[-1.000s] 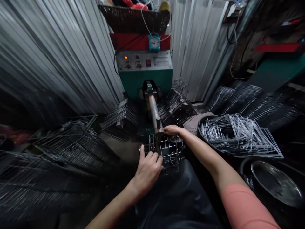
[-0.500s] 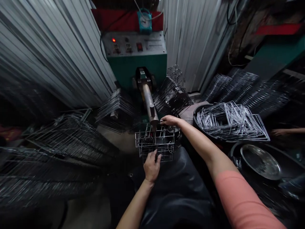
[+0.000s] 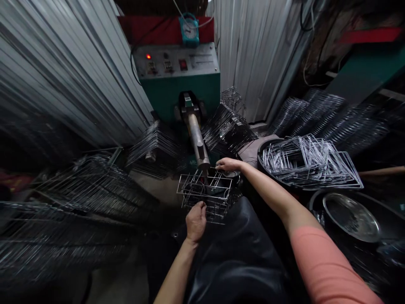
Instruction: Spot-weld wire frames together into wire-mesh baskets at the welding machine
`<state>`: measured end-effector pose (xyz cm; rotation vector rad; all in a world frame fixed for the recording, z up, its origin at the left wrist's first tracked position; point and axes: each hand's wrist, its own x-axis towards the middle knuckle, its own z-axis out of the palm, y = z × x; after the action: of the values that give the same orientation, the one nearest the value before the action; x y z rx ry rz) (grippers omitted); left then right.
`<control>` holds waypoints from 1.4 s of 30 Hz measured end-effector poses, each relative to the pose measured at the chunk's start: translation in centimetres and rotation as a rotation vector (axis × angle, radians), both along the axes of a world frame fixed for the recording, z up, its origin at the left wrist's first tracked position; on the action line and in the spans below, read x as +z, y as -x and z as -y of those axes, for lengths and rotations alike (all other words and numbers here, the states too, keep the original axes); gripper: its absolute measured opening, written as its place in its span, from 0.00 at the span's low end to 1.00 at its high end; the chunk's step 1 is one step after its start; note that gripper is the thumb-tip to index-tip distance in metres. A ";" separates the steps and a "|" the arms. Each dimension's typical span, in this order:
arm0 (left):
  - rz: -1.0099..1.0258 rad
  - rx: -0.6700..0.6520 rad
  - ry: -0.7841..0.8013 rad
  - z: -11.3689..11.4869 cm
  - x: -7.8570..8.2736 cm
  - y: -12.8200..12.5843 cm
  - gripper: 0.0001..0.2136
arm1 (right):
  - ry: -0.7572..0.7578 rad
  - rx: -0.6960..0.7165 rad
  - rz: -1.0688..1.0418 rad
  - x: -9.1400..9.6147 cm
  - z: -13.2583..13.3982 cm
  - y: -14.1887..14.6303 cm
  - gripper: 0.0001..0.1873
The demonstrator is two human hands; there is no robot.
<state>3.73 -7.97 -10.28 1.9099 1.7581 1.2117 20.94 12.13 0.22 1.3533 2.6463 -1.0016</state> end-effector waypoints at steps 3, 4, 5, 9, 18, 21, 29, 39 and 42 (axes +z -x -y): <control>0.057 -0.025 0.051 1.3 1.7 1.9 0.10 | 0.222 -0.162 -0.283 -1.3 3.2 -1.3 0.12; 0.069 -0.051 0.076 1.9 2.2 2.6 0.10 | 0.318 -0.226 -0.396 -1.7 4.5 -1.6 0.13; 0.072 -0.077 0.097 2.5 2.8 3.2 0.10 | 0.415 -0.287 -0.511 -2.2 5.7 -1.8 0.14; 0.043 -0.148 0.108 4.9 4.4 5.3 0.09 | 0.655 -0.437 -0.769 -3.4 9.7 -1.7 0.16; 0.092 -0.136 0.242 7.0 8.4 7.5 0.08 | 0.979 -0.557 -1.033 -2.6 13.3 0.5 0.19; 0.311 -0.087 0.367 7.2 8.9 8.5 0.09 | 0.934 -0.541 -1.141 -5.1 14.3 -0.8 0.25; 0.729 0.129 0.446 7.9 7.3 11.5 0.18 | 0.912 -0.372 -0.988 -11.8 19.0 2.5 0.25; 0.683 0.340 0.307 10.6 6.3 15.9 0.21 | 0.679 -0.484 -0.853 -8.2 19.7 4.0 0.23; 0.631 0.372 0.292 10.8 6.9 17.5 0.20 | 0.683 -0.419 -0.863 -7.2 19.9 5.0 0.22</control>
<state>-13.79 -18.74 -3.38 0.9166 1.8239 1.3802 15.95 -7.76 -6.98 1.5052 1.9634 -2.7228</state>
